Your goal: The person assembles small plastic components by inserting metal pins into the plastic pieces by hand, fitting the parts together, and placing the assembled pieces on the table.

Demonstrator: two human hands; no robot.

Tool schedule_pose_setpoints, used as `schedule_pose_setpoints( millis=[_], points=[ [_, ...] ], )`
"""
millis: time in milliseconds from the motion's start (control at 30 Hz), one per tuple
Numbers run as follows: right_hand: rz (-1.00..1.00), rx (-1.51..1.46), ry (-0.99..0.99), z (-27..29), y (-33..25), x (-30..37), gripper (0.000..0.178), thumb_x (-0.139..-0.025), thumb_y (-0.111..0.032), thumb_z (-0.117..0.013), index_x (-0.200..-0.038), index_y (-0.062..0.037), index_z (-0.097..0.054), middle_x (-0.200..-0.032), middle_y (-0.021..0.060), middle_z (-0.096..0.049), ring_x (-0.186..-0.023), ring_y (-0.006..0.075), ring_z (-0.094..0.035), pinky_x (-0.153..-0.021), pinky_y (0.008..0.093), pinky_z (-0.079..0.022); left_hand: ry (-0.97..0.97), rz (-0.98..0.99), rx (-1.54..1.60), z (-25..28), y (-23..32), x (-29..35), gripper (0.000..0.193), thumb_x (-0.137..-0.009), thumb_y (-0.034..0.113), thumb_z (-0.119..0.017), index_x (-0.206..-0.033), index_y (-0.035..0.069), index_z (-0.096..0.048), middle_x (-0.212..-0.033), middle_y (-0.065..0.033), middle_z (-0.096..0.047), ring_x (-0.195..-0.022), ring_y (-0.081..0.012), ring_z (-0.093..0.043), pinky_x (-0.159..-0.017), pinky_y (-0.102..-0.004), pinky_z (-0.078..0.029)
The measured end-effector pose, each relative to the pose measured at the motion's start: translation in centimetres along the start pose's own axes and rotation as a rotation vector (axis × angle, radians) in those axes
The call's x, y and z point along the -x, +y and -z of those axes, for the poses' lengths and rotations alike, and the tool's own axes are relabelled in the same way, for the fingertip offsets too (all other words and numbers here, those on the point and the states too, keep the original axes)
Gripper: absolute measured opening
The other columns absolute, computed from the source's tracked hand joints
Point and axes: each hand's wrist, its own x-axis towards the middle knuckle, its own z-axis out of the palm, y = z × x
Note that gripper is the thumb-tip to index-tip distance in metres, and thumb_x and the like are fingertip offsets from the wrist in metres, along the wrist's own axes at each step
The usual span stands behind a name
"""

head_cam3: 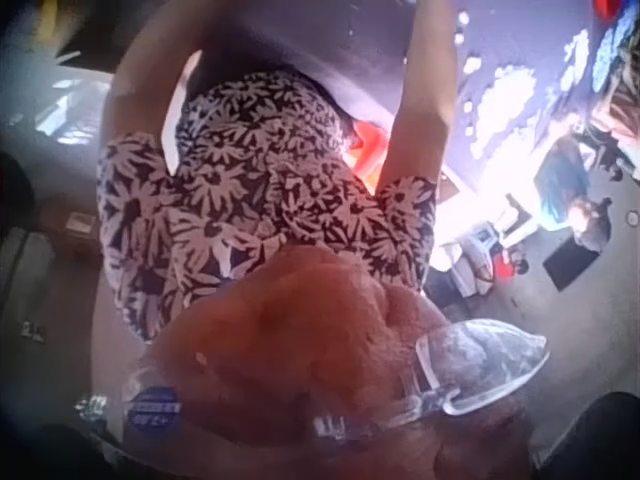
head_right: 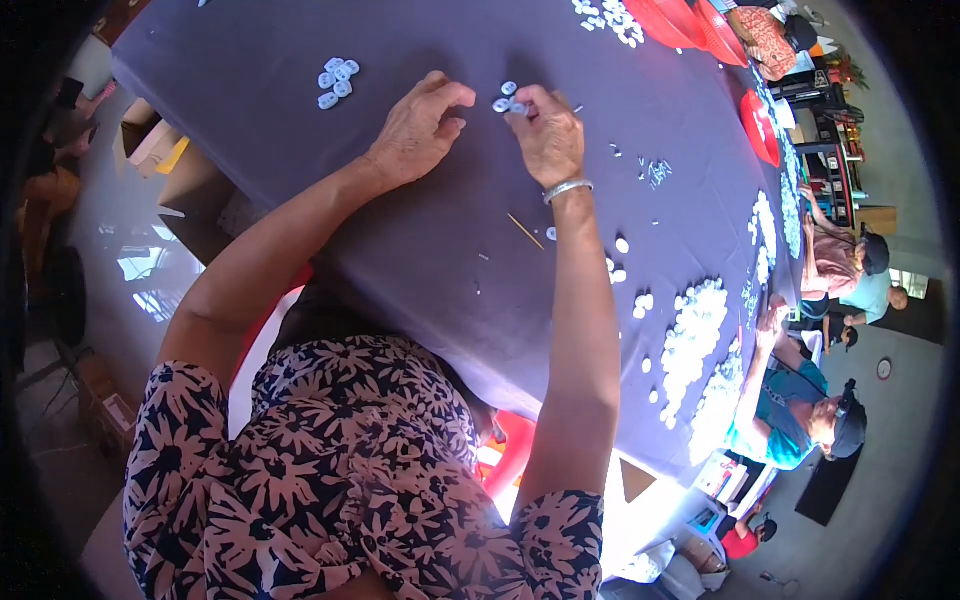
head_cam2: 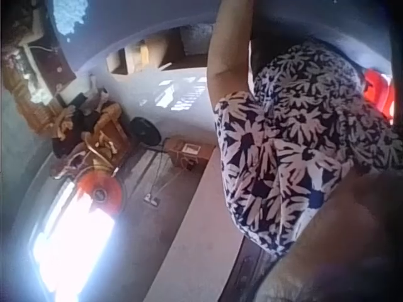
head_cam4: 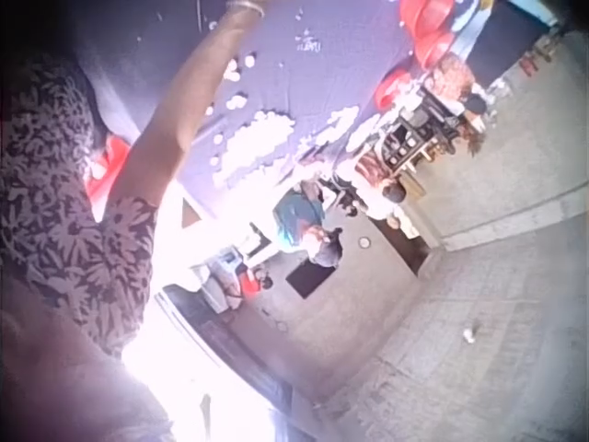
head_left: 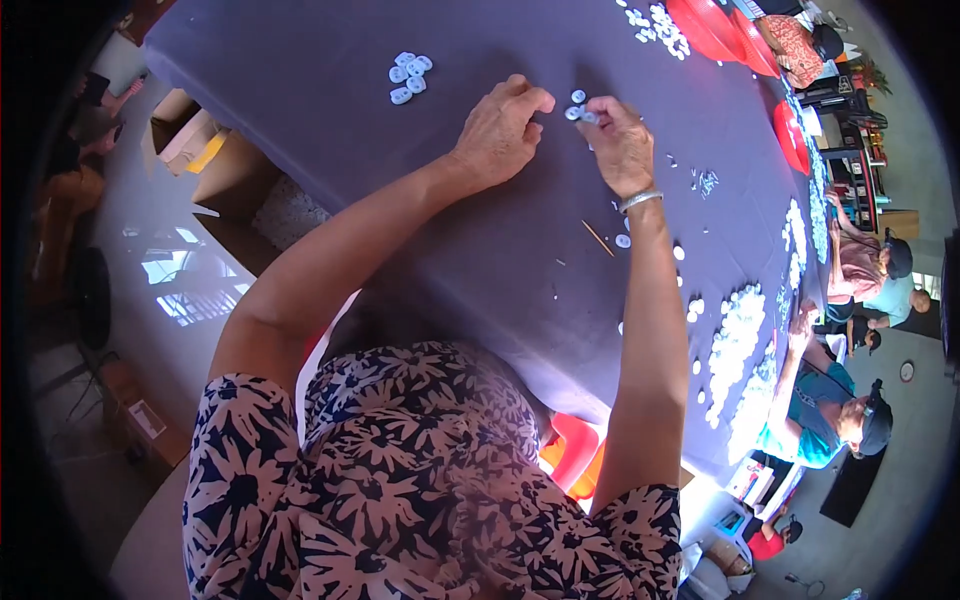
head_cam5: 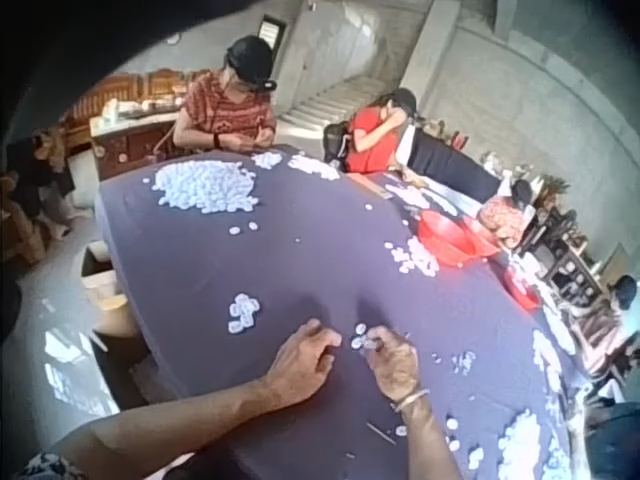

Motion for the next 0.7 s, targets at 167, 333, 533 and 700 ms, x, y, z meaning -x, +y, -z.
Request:
schedule_pose_setpoints(
  millis=[167, 333, 533, 700],
  points=[
    [-0.003, -0.146, -0.098, 1.0, -2.4, 3.6, 0.016, -0.078, 0.000, -0.068, -0.094, -0.0023, -0.063, -0.077, 0.0012, -0.061, -0.068, 0.0064, -0.056, -0.063, 0.0226, -0.048, 0.012, 0.020, 0.088, 0.2, -0.5, 0.4, 0.030, -0.072, -0.006, -0.059, -0.100, 0.007, -0.057, -0.102, -0.0120, -0.051, -0.096, -0.0313, -0.055, -0.081, -0.0410, -0.047],
    [-0.211, -0.393, -0.009, 2.3, -1.1, 5.6, 0.018, -0.082, 0.005, -0.063, -0.099, -0.0018, -0.064, -0.083, -0.0015, -0.061, -0.072, 0.0042, -0.055, -0.068, 0.0192, -0.047, 0.009, -0.057, -0.004, 0.0, -0.2, 0.6, 0.033, -0.071, -0.007, -0.059, -0.102, 0.005, -0.058, -0.102, -0.0135, -0.051, -0.094, -0.0321, -0.056, -0.080, -0.0406, -0.048],
    [-0.259, -0.473, 0.021, 3.5, -0.5, 6.2, 0.011, -0.080, 0.002, -0.066, -0.091, -0.0028, -0.066, -0.076, -0.0026, -0.062, -0.067, 0.0032, -0.054, -0.063, 0.0188, -0.046, -0.036, -0.070, 0.000, 0.3, -0.6, 0.3, 0.028, -0.072, -0.009, -0.057, -0.097, 0.004, -0.060, -0.098, -0.0121, -0.052, -0.096, -0.0317, -0.056, -0.080, -0.0410, -0.048],
    [-0.127, -0.283, -0.043, 3.4, -1.8, 6.2, 0.014, -0.077, 0.002, -0.068, -0.090, -0.0028, -0.066, -0.075, 0.0006, -0.060, -0.064, 0.0076, -0.056, -0.060, 0.0215, -0.046, -0.081, -0.070, 0.053, 0.9, -0.7, 0.3, 0.029, -0.073, -0.009, -0.056, -0.099, 0.004, -0.058, -0.096, -0.0107, -0.052, -0.087, -0.0308, -0.058, -0.077, -0.0406, -0.049]
  ],
)
